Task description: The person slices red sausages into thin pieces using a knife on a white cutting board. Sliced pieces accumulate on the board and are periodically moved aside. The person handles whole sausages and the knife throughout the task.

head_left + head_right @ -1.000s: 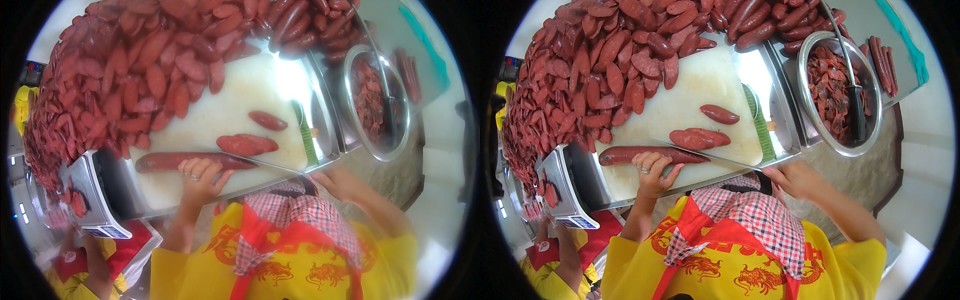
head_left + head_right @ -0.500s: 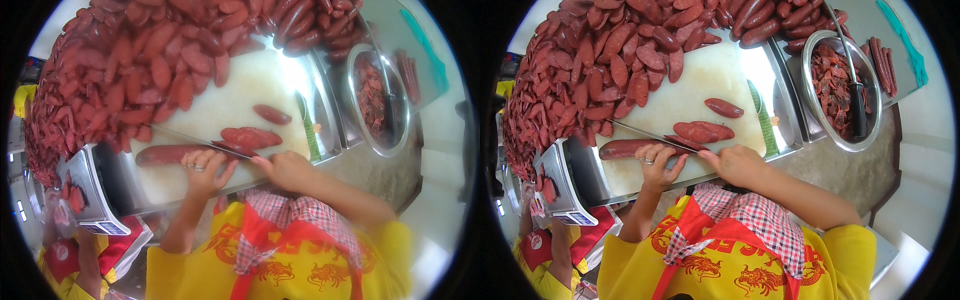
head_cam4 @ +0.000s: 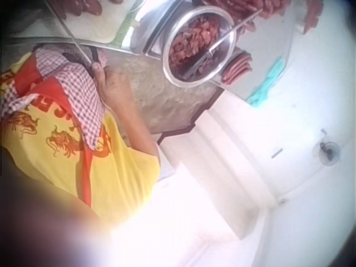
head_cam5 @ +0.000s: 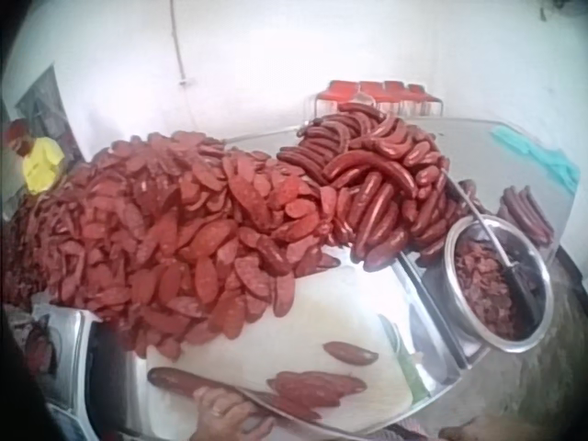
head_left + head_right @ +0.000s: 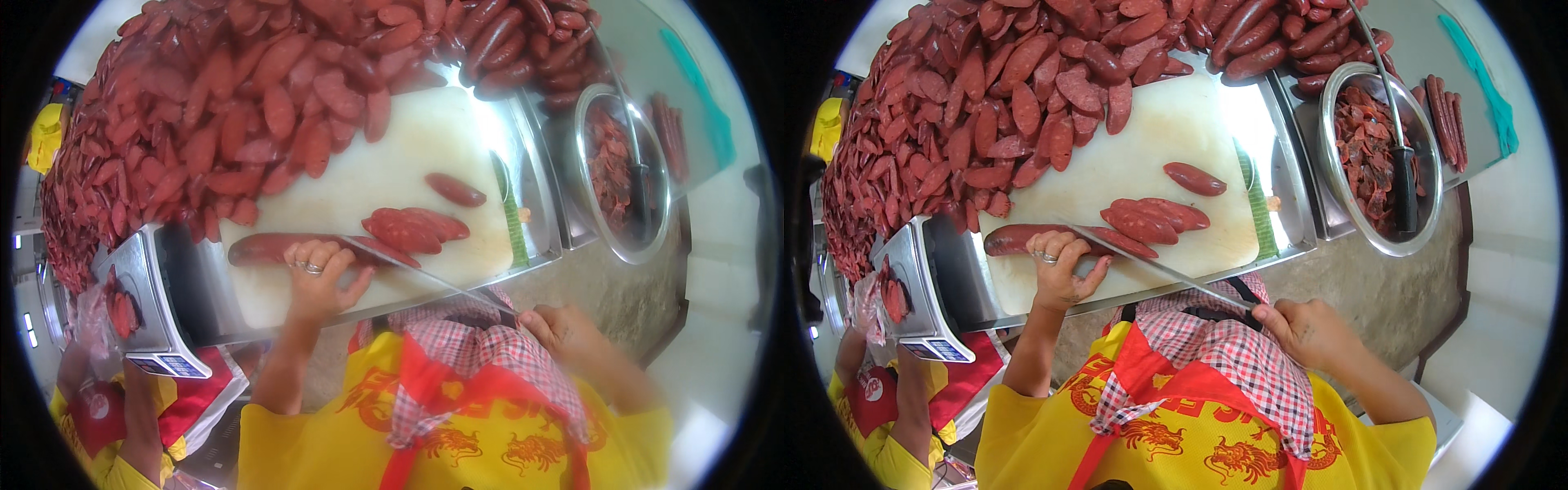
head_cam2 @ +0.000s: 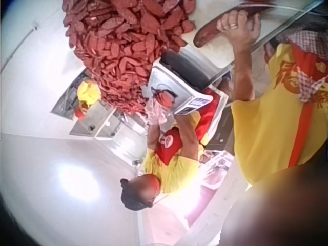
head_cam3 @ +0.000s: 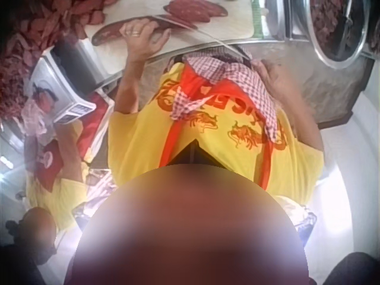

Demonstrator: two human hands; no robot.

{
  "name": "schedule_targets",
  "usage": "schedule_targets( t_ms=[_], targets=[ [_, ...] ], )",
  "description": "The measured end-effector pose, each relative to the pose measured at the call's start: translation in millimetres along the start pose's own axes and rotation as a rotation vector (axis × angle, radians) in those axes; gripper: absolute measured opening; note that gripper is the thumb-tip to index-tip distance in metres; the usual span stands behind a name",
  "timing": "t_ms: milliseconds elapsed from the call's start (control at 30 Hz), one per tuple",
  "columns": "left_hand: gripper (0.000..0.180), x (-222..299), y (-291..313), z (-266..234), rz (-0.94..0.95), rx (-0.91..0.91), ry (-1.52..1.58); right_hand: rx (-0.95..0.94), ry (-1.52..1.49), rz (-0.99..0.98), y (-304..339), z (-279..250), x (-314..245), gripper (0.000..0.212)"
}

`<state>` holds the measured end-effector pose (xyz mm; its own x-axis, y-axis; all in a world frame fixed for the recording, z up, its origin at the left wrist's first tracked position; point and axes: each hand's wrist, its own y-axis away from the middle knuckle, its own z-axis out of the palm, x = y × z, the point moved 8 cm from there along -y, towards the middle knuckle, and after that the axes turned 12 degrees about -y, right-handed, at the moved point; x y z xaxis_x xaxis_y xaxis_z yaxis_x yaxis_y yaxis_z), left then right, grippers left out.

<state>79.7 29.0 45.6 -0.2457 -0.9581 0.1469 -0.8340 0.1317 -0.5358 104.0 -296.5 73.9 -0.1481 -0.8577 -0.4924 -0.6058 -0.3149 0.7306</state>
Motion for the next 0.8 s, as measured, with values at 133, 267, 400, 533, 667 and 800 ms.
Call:
schedule_targets(
  t_ms=[133,267,400,533,667,800],
  targets=[
    [0.038,0,2,0,-0.011,-0.001,0.006,-0.013,0.089,0.027,-4,7,-23,0.065],
    [0.036,-2,3,-1,-0.062,0.047,0.005,0.018,0.05,-0.219,-62,40,-73,0.06],
    [0.042,0,3,0,-0.065,0.063,-0.024,0.054,0.11,-0.393,-108,64,-119,0.063],
    [0.054,-25,-1,-17,-0.026,-0.036,-0.054,0.012,0.054,-0.292,-109,60,-108,0.073],
    [0.072,-92,4,-41,-0.258,-0.242,-0.138,-0.05,0.02,-0.043,-91,36,-49,0.081],
    [0.088,-76,26,-23,-0.343,-0.373,-0.222,-0.129,-0.075,-0.035,-89,20,-29,0.084]
  ],
)
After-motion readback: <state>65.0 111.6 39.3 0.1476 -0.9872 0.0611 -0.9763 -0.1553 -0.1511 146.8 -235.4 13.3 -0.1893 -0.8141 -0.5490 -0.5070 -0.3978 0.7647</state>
